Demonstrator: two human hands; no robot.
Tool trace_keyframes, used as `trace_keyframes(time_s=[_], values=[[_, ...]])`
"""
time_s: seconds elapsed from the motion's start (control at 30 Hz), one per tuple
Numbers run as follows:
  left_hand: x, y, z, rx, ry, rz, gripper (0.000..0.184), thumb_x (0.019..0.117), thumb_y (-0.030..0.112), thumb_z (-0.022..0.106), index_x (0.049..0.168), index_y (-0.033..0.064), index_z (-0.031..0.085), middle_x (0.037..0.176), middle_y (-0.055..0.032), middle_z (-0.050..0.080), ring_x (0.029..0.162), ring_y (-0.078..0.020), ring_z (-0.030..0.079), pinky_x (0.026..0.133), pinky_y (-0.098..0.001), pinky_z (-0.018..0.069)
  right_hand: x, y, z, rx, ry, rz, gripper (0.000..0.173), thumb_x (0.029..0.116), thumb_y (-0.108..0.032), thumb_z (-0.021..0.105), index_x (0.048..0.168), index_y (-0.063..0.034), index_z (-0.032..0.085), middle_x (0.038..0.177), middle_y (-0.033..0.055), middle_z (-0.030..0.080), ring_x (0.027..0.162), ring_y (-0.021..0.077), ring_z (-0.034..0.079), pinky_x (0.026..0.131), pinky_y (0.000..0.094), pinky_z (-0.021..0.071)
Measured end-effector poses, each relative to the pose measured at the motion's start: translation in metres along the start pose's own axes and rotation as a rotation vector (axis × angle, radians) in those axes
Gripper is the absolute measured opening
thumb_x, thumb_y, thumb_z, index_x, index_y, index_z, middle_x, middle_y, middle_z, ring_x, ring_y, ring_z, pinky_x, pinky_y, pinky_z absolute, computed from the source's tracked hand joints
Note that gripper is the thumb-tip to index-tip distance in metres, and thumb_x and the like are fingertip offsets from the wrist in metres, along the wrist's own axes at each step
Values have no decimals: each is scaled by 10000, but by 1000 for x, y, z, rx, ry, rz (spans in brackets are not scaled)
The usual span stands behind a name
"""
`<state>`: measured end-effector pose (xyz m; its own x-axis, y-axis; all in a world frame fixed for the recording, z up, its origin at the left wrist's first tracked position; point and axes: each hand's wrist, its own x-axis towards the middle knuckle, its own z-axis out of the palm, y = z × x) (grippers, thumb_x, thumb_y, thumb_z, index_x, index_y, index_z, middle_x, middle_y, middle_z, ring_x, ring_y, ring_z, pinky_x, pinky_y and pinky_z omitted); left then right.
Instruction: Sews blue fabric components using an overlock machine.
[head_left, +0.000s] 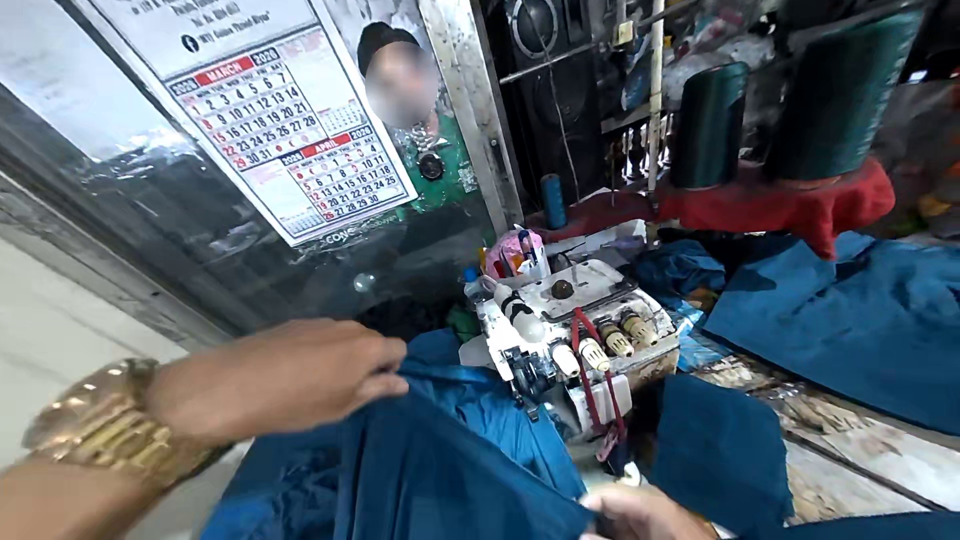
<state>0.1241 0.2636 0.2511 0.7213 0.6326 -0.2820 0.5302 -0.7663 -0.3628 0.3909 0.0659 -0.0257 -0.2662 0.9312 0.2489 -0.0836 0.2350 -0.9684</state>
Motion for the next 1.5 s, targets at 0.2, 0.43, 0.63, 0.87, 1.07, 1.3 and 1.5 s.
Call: trace_keyframes(time_s=[0.2, 0.43, 0.63, 0.87, 1.07, 1.3, 1.5], values=[[-34, 5, -51, -8, 141, 66, 418, 993, 600, 506, 772, 272, 639, 579, 95, 543, 506, -71, 567, 437, -345, 493, 55, -1, -27, 129, -132, -15, 242, 1023, -174, 649, 1204, -20, 691, 1025, 125, 753, 901, 262, 754, 802, 453, 657], [-14, 22, 0, 250, 82, -32, 560, 1014, 641, 402, 839, 196, 691, 632, 0, 588, 575, -211, 644, 479, -437, 528, 60, 5, -38, 69, -198, -86, 186, 990, -173, 693, 1095, -23, 721, 881, 53, 715, 780, 117, 674, 728, 303, 580], [-21, 24, -16, 199, 41, -77, 632, 1023, 670, 304, 894, 185, 687, 661, -27, 612, 628, -256, 669, 521, -494, 539, 65, 5, -34, 30, -198, -94, 202, 999, -190, 685, 1103, -20, 719, 905, 59, 729, 809, 130, 697, 760, 325, 601], [-19, 29, -27, 16, -98, -70, 515, 1032, 613, 408, 973, 171, 666, 732, -33, 621, 686, -248, 655, 601, -495, 540, 64, 4, -36, 12, -185, -80, 202, 998, -169, 686, 1121, -15, 727, 909, 56, 734, 826, 128, 700, 779, 322, 603], [-21, 33, -29, -199, -101, 36, 368, 1007, 574, 537, 924, 243, 674, 701, 68, 588, 614, -92, 581, 556, -335, 501, 65, 4, -36, 1, -192, -87, 180, 1004, -132, 665, 1119, -3, 713, 927, 77, 731, 827, 146, 700, 772, 337, 601], [-12, 46, -9, -346, 54, 187, 319, 1008, 544, 562, 914, 274, 705, 724, 121, 625, 643, -29, 601, 567, -295, 522, 64, 1, -36, 84, -184, -48, 229, 1027, -73, 610, 1221, 31, 677, 1061, 161, 752, 946, 290, 753, 847, 470, 648], [7, 59, 10, -435, 63, 194, 321, 1012, 504, 584, 888, 230, 698, 672, 89, 598, 591, -53, 575, 536, -297, 494, 56, -2, -35, 111, -162, 14, 254, 1037, -119, 613, 1240, 19, 678, 1099, 184, 748, 977, 343, 751, 820, 521, 652]])
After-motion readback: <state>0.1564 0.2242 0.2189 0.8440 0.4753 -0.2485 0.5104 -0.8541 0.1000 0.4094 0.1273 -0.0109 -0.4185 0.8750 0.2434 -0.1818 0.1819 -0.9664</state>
